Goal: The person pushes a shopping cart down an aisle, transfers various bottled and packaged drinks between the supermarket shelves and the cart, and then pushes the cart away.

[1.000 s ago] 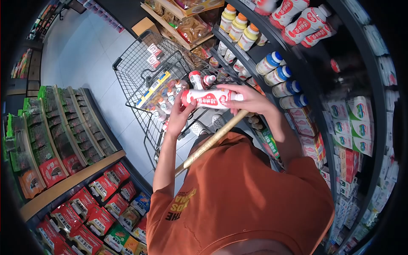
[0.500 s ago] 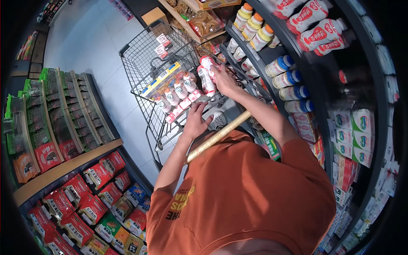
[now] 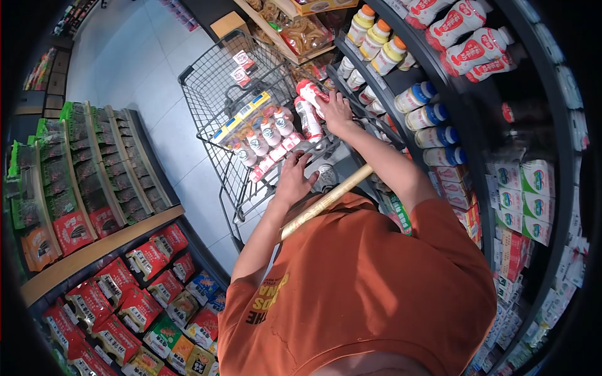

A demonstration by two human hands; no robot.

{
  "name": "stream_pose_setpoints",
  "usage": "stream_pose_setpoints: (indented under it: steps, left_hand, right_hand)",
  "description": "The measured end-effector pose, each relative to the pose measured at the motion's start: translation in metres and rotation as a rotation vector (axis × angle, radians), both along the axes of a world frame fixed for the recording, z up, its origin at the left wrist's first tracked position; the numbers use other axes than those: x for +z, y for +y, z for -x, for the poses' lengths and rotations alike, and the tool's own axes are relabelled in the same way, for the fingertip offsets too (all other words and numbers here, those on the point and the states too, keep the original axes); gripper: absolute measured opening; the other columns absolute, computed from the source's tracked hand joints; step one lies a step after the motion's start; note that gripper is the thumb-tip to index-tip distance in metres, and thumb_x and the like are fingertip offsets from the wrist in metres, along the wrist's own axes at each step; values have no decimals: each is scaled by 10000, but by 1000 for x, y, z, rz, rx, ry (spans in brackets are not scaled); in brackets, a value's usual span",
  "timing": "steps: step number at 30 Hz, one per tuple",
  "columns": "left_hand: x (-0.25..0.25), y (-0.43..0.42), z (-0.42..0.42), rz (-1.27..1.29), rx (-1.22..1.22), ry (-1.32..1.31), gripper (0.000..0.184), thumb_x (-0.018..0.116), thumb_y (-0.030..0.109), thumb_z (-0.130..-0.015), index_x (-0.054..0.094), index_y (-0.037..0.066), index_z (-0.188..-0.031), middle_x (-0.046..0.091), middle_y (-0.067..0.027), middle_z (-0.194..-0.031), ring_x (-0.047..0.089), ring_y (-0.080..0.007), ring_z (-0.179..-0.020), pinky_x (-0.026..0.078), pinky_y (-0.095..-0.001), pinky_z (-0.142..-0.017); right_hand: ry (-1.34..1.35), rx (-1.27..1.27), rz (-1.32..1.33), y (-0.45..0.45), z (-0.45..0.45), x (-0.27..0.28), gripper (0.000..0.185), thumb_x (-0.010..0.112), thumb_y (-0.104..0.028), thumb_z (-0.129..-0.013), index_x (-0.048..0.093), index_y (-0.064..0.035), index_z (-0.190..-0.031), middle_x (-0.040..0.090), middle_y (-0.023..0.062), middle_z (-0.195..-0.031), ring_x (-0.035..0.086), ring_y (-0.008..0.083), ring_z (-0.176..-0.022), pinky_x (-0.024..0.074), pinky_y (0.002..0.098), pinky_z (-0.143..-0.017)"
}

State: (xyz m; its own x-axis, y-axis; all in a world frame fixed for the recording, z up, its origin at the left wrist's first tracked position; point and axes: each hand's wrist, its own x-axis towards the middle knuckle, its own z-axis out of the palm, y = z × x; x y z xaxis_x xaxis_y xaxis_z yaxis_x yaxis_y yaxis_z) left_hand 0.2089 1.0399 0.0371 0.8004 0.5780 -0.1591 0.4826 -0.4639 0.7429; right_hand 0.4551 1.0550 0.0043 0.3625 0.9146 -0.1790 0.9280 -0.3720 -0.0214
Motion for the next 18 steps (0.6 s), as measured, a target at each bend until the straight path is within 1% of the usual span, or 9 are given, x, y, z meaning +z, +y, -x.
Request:
stream_pose_setpoints:
  steps: [2,5,9,10,13,15,16,17,18]
  left_hand:
    - [-1,-1,1,-16,-3,2,551,726,276,-869,574,41,-1343,504,-237,-1388,486,-406,-1301,414,-463,-1094]
    - [0,-1,1,-10,-12,5,542,722,275,-871,577,38,-1337,499,-234,-1396,483,-407,-1304,412,-462,-1097]
    - [1,-1,4,5,-17,4,537,718,265,-870,574,36,-1334,481,-226,-1420,471,-412,-1310,391,-469,-1108]
    - [0,-1,3,6,-28,-8,539,718,260,-868,572,36,-1336,475,-223,-1428,465,-414,-1313,381,-473,-1114]
    - [-4,-1,4,17,-21,-21,533,718,262,-871,570,29,-1327,484,-234,-1418,474,-423,-1302,396,-478,-1098]
    - [-6,0,5,-1,-35,-44,536,718,267,-873,566,29,-1329,489,-235,-1414,489,-424,-1287,402,-481,-1091]
    - [-5,1,5,1,-34,-47,542,720,270,-874,563,31,-1335,490,-235,-1412,497,-423,-1279,407,-478,-1086]
    - [-4,2,4,0,-22,-57,505,738,246,-870,588,25,-1299,521,-221,-1365,507,-405,-1278,435,-461,-1066]
    - [-2,2,4,8,-22,-71,510,739,244,-871,586,24,-1304,523,-222,-1364,507,-405,-1278,432,-460,-1069]
  right_hand:
    - [-70,-22,-3,3,-2,-16,557,705,-166,-842,546,-279,-1363,497,154,-1316,445,314,-1274,397,455,-983]
    - [-9,4,45,-1,-8,-12,534,647,-179,-883,532,-285,-1394,488,157,-1340,444,320,-1284,394,465,-992]
    - [61,-12,107,-4,-8,-1,694,721,-175,-827,468,-281,-1465,479,176,-1371,425,349,-1329,386,481,-1048]
    - [65,6,30,-6,-8,2,833,830,-254,-772,415,-252,-1495,469,209,-1357,447,379,-1280,411,524,-1012]
    - [194,23,-345,-18,-25,36,713,796,-217,-803,480,-150,-1438,486,213,-1331,508,400,-1213,437,486,-1010]
    - [373,-39,-839,-33,-38,102,342,753,-96,-821,619,2,-1120,594,175,-1134,593,377,-1073,485,430,-933]
    - [237,-65,-1086,-45,-41,151,223,755,-75,-812,648,-2,-994,609,175,-1030,597,375,-1003,484,435,-904]
    - [-32,-64,-1249,-59,-55,185,210,765,-69,-806,650,-15,-974,596,158,-991,584,328,-914,477,422,-867]
    - [-107,-217,-1222,-79,-77,208,287,779,-91,-816,623,-1,-1039,571,152,-944,550,276,-897,461,399,-847]
